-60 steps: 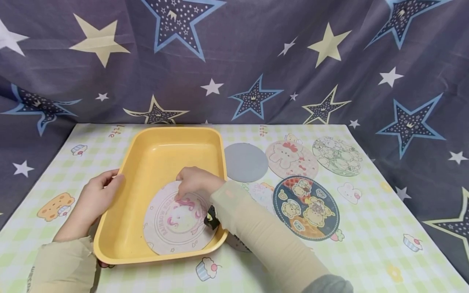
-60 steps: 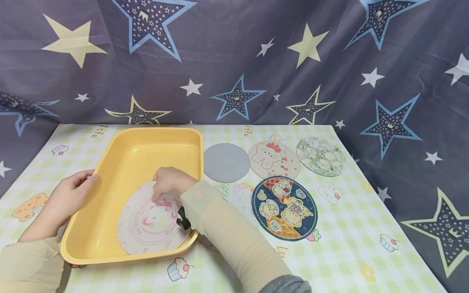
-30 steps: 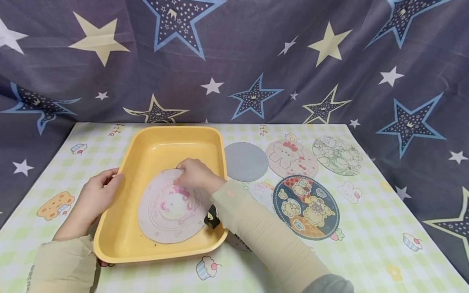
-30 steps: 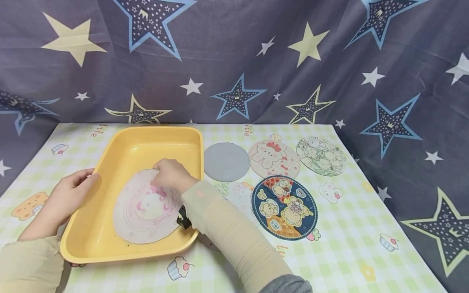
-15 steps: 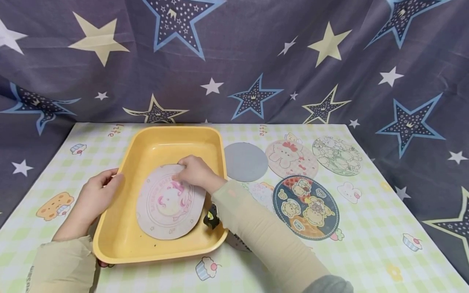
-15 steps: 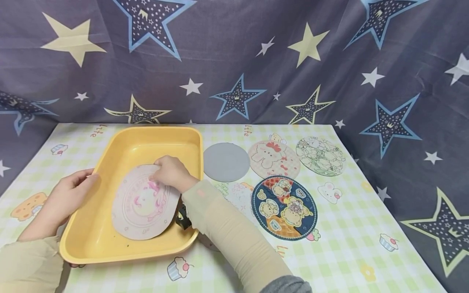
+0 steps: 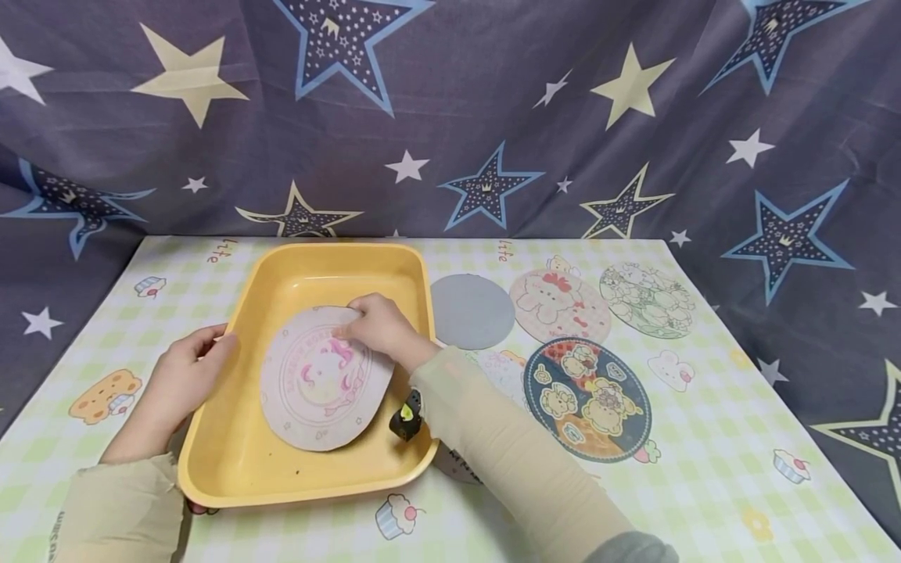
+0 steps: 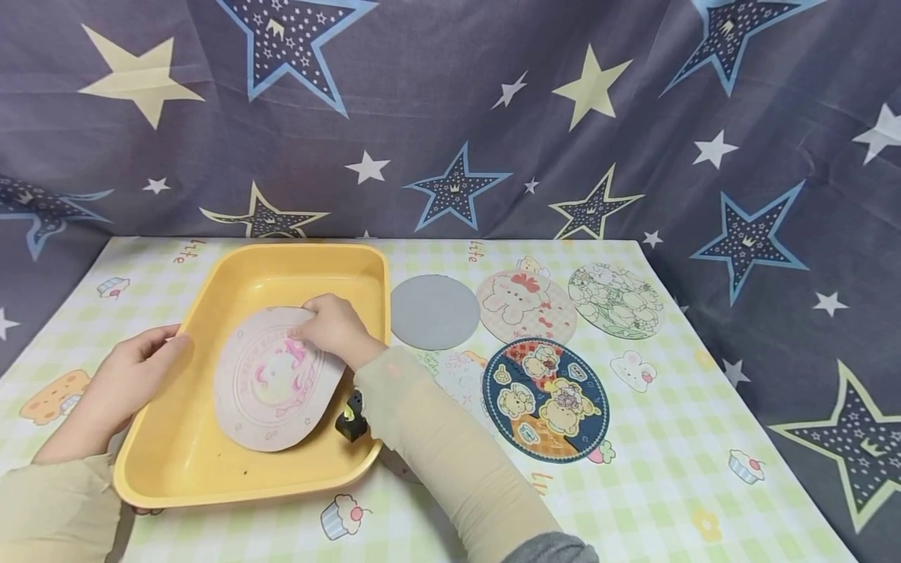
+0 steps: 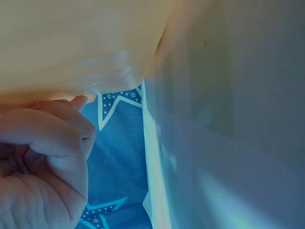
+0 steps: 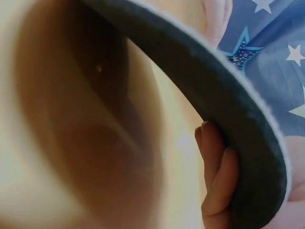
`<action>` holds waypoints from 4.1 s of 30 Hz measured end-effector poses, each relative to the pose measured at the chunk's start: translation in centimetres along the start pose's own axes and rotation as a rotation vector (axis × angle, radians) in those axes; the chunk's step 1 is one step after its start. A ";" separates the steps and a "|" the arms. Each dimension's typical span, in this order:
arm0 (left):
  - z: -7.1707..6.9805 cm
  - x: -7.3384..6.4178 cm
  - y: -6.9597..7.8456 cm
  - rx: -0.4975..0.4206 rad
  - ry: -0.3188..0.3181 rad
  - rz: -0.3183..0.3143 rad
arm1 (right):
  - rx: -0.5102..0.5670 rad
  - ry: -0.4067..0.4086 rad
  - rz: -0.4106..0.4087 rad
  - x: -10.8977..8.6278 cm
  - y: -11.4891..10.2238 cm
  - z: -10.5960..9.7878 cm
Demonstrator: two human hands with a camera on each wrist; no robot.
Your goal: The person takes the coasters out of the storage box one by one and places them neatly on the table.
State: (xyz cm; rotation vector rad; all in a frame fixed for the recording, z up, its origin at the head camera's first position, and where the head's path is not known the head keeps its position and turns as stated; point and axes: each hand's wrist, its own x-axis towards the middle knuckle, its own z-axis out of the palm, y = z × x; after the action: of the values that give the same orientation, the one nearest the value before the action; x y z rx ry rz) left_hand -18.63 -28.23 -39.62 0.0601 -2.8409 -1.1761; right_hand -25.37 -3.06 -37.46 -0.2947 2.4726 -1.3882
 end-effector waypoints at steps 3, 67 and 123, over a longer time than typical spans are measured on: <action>0.0 0.0 0.0 0.006 0.001 0.000 | 0.038 0.014 0.024 0.1 0.1 -0.2; 0.0 0.1 0.3 0.017 -0.002 -0.007 | 0.768 0.107 0.015 -1.6 -2.2 -4.9; -0.1 0.0 0.3 -0.033 -0.034 -0.015 | 0.829 0.352 0.030 -9.7 6.8 -11.6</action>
State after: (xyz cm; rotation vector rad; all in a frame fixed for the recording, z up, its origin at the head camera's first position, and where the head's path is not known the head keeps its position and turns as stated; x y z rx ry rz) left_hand -18.61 -28.08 -39.39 0.0601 -2.8547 -1.2380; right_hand -20.60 12.77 -36.10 0.1859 1.8649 -2.4407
